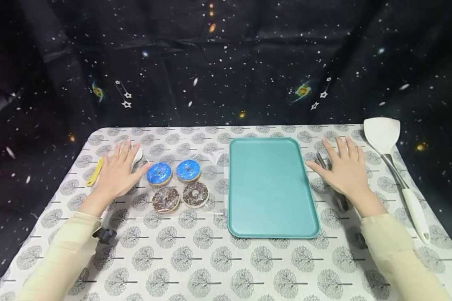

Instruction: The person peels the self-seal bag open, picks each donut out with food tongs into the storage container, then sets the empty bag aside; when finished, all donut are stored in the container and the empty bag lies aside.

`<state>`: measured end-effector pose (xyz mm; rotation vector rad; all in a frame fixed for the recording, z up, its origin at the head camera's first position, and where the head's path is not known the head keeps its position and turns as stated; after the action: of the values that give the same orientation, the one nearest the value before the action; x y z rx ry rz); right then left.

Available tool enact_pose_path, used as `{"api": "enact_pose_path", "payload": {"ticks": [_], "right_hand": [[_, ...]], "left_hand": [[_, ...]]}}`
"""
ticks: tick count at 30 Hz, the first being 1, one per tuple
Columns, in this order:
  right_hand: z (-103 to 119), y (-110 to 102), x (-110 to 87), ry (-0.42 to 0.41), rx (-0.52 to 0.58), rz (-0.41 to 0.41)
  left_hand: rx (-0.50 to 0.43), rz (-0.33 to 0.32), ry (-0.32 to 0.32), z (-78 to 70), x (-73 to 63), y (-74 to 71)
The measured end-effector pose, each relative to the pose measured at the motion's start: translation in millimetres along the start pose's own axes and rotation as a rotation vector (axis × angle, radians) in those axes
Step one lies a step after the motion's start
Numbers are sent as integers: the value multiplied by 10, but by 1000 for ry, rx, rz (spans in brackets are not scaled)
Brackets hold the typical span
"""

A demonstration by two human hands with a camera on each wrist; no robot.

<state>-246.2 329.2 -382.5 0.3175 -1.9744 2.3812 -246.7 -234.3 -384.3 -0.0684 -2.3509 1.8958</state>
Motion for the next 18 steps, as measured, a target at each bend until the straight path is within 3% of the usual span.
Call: {"api": "enact_pose_path", "payload": {"ticks": [5,12,18], "right_hand": [[377,-100,156,-96,61,-32],[1097,-45,292,-206,267,-6],[1659,83,500,-249,318,7]], "left_hand": [[-52,25,97,-189,90,7],[-159,151,200,-701,205,32],[-193,227,280,-1168,429,91]]}}
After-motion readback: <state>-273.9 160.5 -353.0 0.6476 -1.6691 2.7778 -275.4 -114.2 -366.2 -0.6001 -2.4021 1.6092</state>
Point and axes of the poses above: each hand's wrist, its own x-axis towards the middle knuckle, its own y-axis out of the palm, z = x × y, the point moved 6 cm from there along x, towards the middle knuckle
